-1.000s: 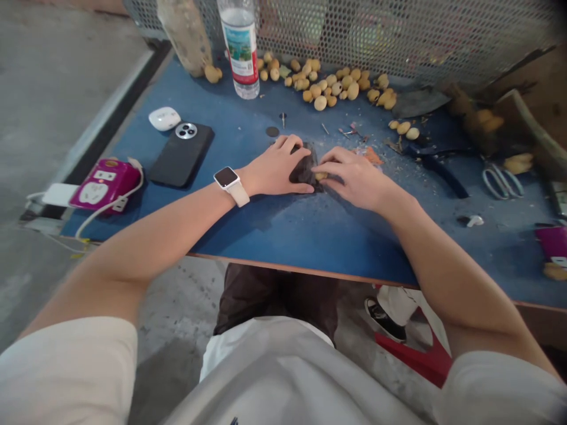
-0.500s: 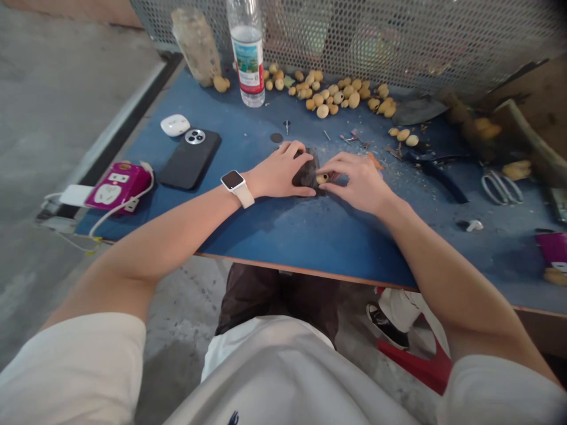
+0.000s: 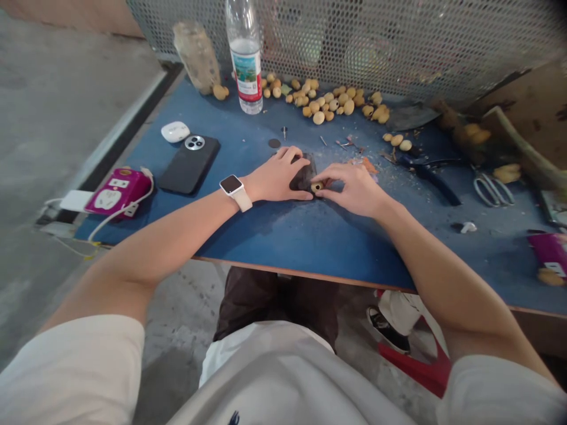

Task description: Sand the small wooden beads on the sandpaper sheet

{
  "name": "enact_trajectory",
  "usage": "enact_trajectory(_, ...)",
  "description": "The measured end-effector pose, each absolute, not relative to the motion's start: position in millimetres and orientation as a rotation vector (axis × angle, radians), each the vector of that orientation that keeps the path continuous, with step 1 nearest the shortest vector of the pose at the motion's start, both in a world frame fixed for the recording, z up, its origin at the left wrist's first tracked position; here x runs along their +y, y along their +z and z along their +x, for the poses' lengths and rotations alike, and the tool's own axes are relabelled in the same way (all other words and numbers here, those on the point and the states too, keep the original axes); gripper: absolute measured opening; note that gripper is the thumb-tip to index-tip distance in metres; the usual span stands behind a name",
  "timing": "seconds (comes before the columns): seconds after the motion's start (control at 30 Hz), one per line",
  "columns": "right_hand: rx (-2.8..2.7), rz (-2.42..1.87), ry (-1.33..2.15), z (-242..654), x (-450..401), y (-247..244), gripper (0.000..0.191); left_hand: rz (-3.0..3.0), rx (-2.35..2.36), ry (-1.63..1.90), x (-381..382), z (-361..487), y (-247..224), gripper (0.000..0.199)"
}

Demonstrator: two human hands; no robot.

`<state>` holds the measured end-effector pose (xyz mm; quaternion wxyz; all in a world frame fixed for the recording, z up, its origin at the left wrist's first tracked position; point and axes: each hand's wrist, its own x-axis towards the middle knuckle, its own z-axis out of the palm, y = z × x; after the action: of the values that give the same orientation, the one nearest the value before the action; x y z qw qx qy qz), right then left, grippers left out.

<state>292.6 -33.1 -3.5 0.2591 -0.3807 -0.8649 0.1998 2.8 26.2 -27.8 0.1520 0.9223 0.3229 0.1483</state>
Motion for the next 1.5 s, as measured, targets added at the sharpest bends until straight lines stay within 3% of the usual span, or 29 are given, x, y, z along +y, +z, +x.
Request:
enact_trajectory(0.37,-2.272,-1.059,0.503,291,-19,-10,0.019,2.661,0.931,0.405,28,1,-29,0.103)
enact_trajectory(0.57,-2.377,-1.016,0.687,297,-24,-4,0.02,2.655,0.928,0.405,28,1,-31,0.104)
enact_trajectory(0.8,-2.273,-1.082,0.488,286,-18,-12,0.019,2.668,0.927,0.402,28,0,-30,0.104)
enact_trajectory(0.97,-2.376,-1.017,0.647,289,-21,-6,0.016,2.682,0.922,0.403,28,1,-29,0.1)
enact_trajectory(1.5,-2.318,-1.198,0.339,281,-15,-13,0.018,2.675,0.916,0.424,26,3,-30,0.1)
